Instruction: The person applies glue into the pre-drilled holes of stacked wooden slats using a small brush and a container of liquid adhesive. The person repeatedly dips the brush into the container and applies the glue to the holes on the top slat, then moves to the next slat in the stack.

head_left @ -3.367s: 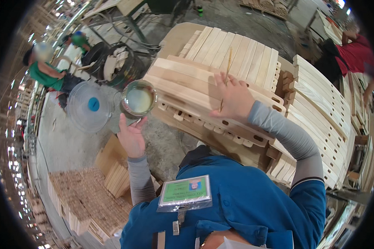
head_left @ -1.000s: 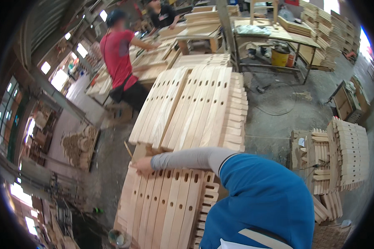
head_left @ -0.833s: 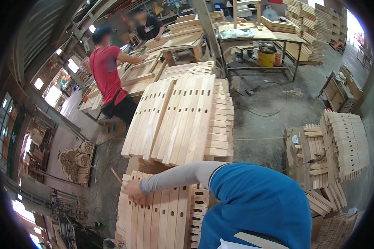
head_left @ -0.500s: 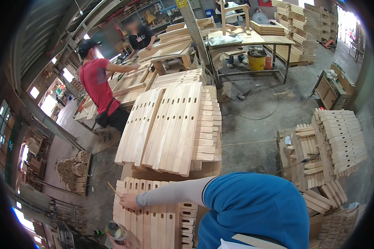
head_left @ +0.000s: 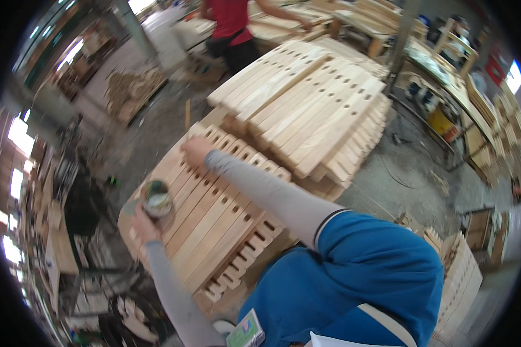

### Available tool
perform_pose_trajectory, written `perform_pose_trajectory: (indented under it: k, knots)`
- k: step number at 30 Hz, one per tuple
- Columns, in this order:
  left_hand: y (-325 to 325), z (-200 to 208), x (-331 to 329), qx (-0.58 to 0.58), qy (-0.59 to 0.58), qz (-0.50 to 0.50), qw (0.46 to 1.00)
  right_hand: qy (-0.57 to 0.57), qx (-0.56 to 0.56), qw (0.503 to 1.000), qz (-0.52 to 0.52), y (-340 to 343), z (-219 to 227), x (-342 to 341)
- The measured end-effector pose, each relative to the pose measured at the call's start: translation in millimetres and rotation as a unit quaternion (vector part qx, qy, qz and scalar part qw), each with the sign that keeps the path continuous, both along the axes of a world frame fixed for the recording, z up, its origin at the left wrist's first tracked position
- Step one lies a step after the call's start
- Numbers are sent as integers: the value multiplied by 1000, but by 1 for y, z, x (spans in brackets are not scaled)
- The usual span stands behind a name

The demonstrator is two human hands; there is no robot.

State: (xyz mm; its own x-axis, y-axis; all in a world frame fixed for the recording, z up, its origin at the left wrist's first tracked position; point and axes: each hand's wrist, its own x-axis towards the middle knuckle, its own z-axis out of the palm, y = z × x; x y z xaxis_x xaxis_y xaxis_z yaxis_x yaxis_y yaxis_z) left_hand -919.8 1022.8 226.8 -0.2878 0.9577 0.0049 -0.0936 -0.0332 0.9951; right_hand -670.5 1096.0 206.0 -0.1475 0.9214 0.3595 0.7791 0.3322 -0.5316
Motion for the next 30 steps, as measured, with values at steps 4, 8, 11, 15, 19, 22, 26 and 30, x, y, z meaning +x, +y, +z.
perform_pose_trajectory:
  k: [4,8,11,15,19,22,26,30]
  knots:
    - [-1,-17,-16,32,-46,23,998,9,31,999,32,2,-4,-4]
    - [1,-18,-1,63,-44,59,995,106,74,991,47,2,-11,3]
    - [0,-7,9,80,-61,59,993,71,98,992,37,7,-11,6]
    - [2,-6,8,103,-40,71,991,77,67,994,39,7,-10,3]
    - [1,-8,6,79,5,66,995,82,88,992,31,5,-12,2]
    - [1,-15,-8,34,61,88,994,66,67,995,32,2,-4,0]
    - [-1,-3,10,22,-4,59,998,44,71,996,31,11,-15,5]
    - [0,-4,5,63,15,62,996,37,57,997,26,8,-8,2]
